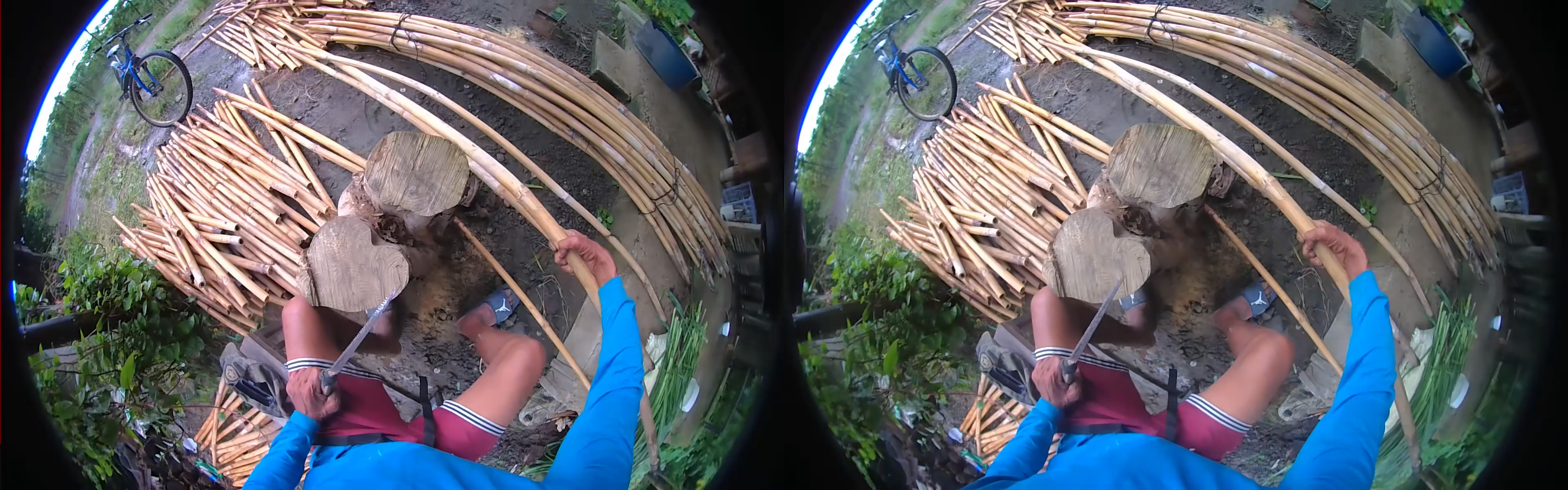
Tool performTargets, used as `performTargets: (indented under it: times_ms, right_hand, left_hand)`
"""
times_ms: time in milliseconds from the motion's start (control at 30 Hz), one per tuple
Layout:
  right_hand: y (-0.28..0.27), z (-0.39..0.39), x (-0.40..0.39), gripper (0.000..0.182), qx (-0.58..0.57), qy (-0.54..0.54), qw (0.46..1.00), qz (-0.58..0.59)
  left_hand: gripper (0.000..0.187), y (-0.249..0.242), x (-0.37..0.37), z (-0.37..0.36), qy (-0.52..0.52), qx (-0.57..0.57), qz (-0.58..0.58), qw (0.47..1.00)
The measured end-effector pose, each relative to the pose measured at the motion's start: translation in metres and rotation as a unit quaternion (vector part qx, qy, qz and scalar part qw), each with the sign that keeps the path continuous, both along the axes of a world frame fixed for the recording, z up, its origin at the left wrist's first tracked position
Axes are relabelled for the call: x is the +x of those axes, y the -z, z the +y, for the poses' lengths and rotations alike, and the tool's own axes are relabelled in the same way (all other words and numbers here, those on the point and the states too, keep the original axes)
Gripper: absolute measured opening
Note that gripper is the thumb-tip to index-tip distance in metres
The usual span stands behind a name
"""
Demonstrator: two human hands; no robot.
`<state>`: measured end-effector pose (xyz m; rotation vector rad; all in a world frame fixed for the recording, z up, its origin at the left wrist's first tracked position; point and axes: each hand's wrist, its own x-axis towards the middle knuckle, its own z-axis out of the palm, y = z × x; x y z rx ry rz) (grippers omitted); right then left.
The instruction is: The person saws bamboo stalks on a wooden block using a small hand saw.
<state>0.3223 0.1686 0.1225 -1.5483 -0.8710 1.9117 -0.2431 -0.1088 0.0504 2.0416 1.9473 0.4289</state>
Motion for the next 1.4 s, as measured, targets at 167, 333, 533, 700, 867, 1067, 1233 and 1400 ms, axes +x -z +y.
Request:
performTargets:
  times_ms: [167,333,533,700,867,1067,1233,1400]
  right_hand:
    - [-0.098,-0.027,-0.006,0.027,-0.038,-0.001,0.998,-0.043]
    - [-0.131,-0.087,0.042,0.030,-0.154,-0.096,0.982,-0.042]
    - [-0.147,-0.211,0.037,0.029,-0.214,-0.124,0.969,0.007]
    - [-0.112,-0.266,0.047,0.032,-0.187,-0.115,0.976,-0.009]
    - [-0.097,-0.277,0.074,0.033,-0.228,-0.074,0.971,-0.006]
    - [-0.055,-0.300,0.132,0.033,-0.172,-0.104,0.965,-0.169]
    - [-0.019,-0.292,0.154,0.050,0.025,-0.247,0.828,-0.502]
    - [0.045,-0.292,0.168,0.043,0.037,-0.218,0.779,-0.587]
  left_hand:
    - [0.035,0.008,0.000,-0.003,-0.016,0.028,-0.004,0.999]
    - [0.027,-0.002,0.007,0.000,-0.036,0.019,-0.038,0.998]
    - [0.020,-0.001,0.013,0.001,-0.045,0.042,-0.039,0.997]
    - [0.018,-0.024,0.030,0.007,-0.032,-0.006,-0.061,0.998]
    - [0.016,-0.026,0.037,-0.001,-0.022,0.010,-0.046,0.999]
    - [0.027,-0.031,0.043,-0.005,-0.037,-0.002,-0.018,0.999]
    - [0.031,-0.011,0.030,-0.007,-0.017,0.028,0.022,0.999]
    - [0.050,-0.012,0.040,-0.006,-0.051,0.025,-0.054,0.997]
